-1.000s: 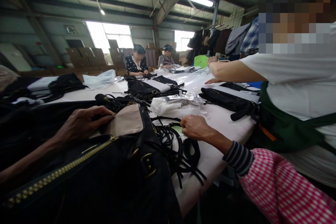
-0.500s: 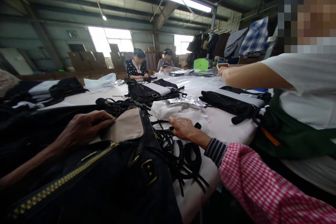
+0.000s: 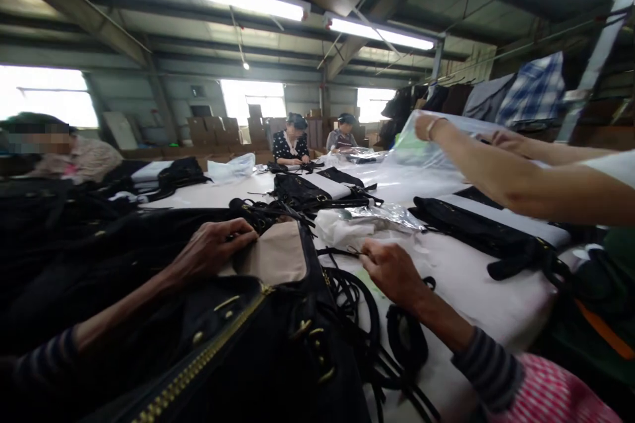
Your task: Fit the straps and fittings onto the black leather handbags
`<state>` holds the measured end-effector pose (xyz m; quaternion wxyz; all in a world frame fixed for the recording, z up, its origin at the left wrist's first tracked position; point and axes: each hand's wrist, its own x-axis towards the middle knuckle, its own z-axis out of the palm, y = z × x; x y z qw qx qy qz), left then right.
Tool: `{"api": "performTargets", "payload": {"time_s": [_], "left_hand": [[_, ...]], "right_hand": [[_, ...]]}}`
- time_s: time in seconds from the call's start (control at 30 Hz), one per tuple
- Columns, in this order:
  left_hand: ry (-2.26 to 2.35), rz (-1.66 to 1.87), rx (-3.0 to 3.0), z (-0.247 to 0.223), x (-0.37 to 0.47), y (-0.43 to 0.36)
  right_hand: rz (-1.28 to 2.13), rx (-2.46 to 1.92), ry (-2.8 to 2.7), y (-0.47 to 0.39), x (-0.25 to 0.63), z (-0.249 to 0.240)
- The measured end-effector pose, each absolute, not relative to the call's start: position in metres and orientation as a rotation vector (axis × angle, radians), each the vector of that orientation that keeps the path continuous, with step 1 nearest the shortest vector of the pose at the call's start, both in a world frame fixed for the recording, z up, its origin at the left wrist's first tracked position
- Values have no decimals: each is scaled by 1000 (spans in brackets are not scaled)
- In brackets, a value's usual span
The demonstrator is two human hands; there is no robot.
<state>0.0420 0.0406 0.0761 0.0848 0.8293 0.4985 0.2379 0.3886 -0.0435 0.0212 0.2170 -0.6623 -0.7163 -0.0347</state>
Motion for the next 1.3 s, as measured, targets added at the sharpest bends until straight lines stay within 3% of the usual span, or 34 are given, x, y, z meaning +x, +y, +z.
{"api": "performTargets", "payload": {"time_s": [0.23,0.53,1.3], "left_hand": [[1430,734,2313,89,41,46],[1410,775,2251,84,35,49],[1397,796,2252,86,34,45]], "right_hand": [[-53,-1440,-2042,-60,342,83],[45,-1458,-2470,-32,268,129],[57,-1479,-2525,-36,256,135]]}}
